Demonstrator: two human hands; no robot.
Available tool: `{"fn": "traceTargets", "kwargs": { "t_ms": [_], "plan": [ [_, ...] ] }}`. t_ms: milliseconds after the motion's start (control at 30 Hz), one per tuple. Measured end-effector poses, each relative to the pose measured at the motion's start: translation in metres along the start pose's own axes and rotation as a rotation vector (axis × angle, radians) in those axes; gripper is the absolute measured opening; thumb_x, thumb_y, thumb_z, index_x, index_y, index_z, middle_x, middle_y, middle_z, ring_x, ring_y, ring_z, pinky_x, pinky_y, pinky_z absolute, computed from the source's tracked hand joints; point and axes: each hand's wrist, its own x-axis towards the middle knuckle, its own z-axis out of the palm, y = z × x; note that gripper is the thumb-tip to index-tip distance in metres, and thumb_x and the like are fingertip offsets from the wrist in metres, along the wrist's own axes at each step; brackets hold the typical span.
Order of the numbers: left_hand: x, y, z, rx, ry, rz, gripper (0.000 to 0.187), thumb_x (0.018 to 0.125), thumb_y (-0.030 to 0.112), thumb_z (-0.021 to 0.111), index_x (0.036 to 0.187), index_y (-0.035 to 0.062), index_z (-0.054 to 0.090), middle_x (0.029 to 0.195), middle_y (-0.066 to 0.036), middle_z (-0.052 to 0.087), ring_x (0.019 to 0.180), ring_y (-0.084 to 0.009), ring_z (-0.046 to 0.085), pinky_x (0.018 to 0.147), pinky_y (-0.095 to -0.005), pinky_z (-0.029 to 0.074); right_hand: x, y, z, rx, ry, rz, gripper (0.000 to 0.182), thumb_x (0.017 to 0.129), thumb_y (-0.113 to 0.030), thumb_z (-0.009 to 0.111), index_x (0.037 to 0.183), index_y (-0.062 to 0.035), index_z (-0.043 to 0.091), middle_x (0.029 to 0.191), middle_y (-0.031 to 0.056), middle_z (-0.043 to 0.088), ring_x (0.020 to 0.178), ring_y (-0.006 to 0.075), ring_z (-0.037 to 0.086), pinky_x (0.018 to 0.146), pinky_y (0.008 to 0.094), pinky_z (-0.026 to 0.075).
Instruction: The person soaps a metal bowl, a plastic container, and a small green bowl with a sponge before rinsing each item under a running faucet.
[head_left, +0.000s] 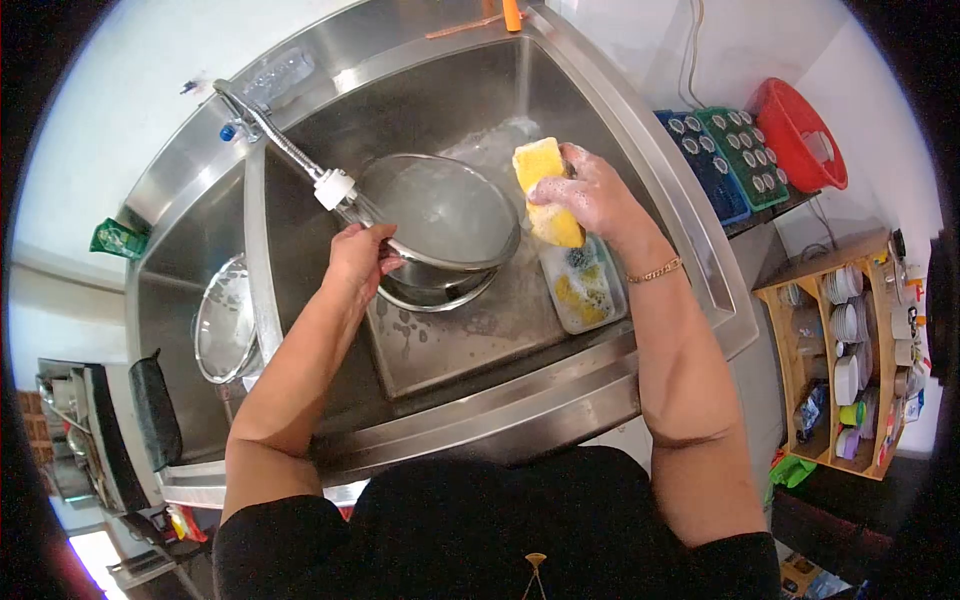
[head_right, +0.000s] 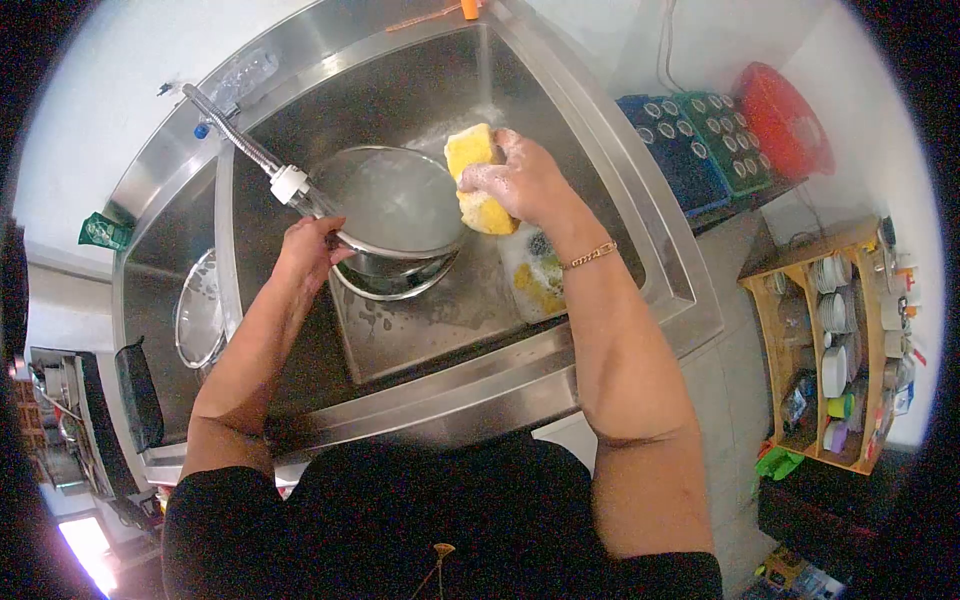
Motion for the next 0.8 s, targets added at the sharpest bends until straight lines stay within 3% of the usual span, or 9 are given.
{"fn": "traceTargets", "kwargs": {
  "t_ms": [200,367,533,600,633,733,800],
  "plan": [
    [0.002,0.000,0.009,-0.131,0.050,-0.155,0.013,0.085,0.005,0.045,0.092,-0.0065,0.045,0.078,-0.015,0.051,0.060,-0.0202,0.052,0.040,-0.0282,0.047,-0.002,-0.004,-0.002,-0.009,0.025,0.039,0.052,0.059,-0.027,0.067,0.101,0.0015,0.055,0.093,0.0169,0.061,0.085,0.0244,0.060,0.076,0.0314,0.045],
    [-0.007,0.020,0.026,-0.271,-0.028,-0.181,0.016,0.087,0.004,0.040,0.094,-0.0102,0.043,0.083,-0.015,0.047,0.073,-0.0231,0.052,0.058,-0.0335,0.057,-0.001,-0.001,-0.002,-0.117,0.029,-0.004,0.051,0.060,-0.027,0.067,0.101,0.0019,0.054,0.093,0.0173,0.061,0.085,0.0259,0.060,0.077,0.0324,0.045],
    [-0.007,0.037,0.054,-0.252,-0.028,-0.111,0.013,0.086,0.000,0.041,0.093,-0.0107,0.042,0.087,-0.015,0.043,0.075,-0.0238,0.050,0.063,-0.0365,0.057,-0.004,-0.002,-0.003,-0.061,0.044,0.015,0.049,0.062,-0.026,0.067,0.100,0.0014,0.054,0.093,0.0173,0.061,0.085,0.0265,0.060,0.077,0.0328,0.045],
    [-0.003,0.038,0.063,-0.276,-0.116,-0.120,0.018,0.086,-0.002,0.036,0.100,-0.0131,0.038,0.095,-0.020,0.044,0.088,-0.0312,0.051,0.077,-0.0419,0.054,-0.002,-0.004,-0.004,-0.066,0.037,-0.009,0.044,0.063,-0.019,0.065,0.100,0.0015,0.053,0.089,0.0123,0.060,0.079,0.0184,0.058,0.073,0.0286,0.045],
    [-0.007,0.038,0.067,-0.272,-0.102,-0.129,0.017,0.085,-0.003,0.036,0.099,-0.0131,0.038,0.097,-0.021,0.044,0.090,-0.0320,0.051,0.079,-0.0420,0.053,-0.003,-0.007,-0.004,-0.063,0.037,-0.008,0.044,0.063,-0.019,0.065,0.100,0.0015,0.053,0.089,0.0123,0.060,0.079,0.0184,0.058,0.073,0.0286,0.045],
    [-0.017,0.042,0.077,-0.319,-0.076,-0.130,0.016,0.085,-0.003,0.037,0.098,-0.0127,0.040,0.097,-0.021,0.045,0.090,-0.0316,0.052,0.079,-0.0398,0.054,-0.008,-0.013,-0.005,-0.091,0.060,0.009,0.044,0.063,-0.019,0.065,0.100,0.0013,0.053,0.089,0.0122,0.060,0.079,0.0189,0.058,0.073,0.0284,0.045],
    [-0.008,0.046,0.079,-0.291,-0.120,-0.110,0.016,0.085,-0.003,0.038,0.097,-0.0127,0.040,0.095,-0.021,0.046,0.088,-0.0312,0.054,0.078,-0.0386,0.054,-0.006,-0.011,-0.006,-0.116,0.066,-0.028,0.045,0.063,-0.023,0.066,0.099,0.0001,0.055,0.090,0.0154,0.062,0.081,0.0256,0.060,0.076,0.0320,0.046]
  ]
}}
